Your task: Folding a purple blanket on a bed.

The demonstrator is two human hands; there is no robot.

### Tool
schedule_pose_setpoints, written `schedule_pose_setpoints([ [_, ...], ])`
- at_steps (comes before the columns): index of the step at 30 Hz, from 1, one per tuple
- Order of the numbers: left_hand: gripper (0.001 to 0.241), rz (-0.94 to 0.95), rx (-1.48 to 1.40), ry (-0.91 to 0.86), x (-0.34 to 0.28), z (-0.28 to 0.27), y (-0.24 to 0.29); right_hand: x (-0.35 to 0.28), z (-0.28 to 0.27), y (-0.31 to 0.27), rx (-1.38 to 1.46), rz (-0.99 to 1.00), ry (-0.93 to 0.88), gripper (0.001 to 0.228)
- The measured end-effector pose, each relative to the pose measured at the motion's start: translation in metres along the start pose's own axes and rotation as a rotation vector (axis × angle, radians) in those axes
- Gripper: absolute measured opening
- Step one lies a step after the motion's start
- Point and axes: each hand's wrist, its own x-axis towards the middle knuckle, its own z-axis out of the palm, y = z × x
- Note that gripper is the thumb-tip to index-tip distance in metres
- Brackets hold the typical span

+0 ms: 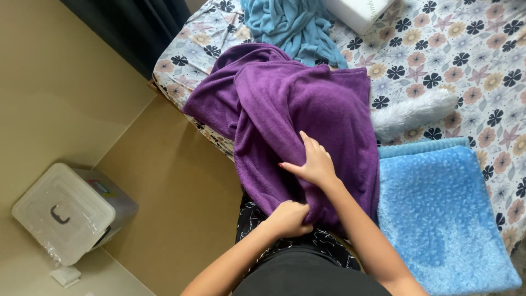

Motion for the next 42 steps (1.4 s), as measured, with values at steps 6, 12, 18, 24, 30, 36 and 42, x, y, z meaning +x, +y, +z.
schedule_pose_setpoints([
  [6, 0.04, 0.035, 0.039, -0.108, -0.01, -0.01, -0.02, 0.027, 0.048, 0.022, -0.339, 0.026, -0.276, 0.09],
  [12, 0.059, -0.08, -0.588, 0.106, 0.004, -0.022, -0.133, 0.012, 0.032, -0.003, 0.005, 0.278, -0.091, 0.047],
  [18, 0.073, -0.555, -1.407, 0.389, 0.037, -0.101, -0.188, -0.03, 0.004, -0.045, 0.215, 0.015, -0.227, 0.051],
  [24, 0.08, -0.72, -1.373, 0.536, 0.087, -0.123, -0.16, -0.042, 0.025, -0.042, 0.106, -0.068, -0.533, 0.064],
  [30, 0.046, -0.648, -0.972, 0.619, 0.068, -0.148, -0.104, 0.007, 0.005, -0.015, -0.005, 0.105, -0.664, 0.044],
  [36, 0.06, -0.851, -0.397, 0.35, 0.03, -0.218, -0.035, 0.08, -0.051, 0.019, 0.396, 0.278, -0.259, 0.027],
  [42, 0.049, 0.03, -0.554, 0.378, 0.018, -0.219, -0.015, 0.134, -0.07, 0.067, 0.609, 0.234, 0.021, 0.04],
])
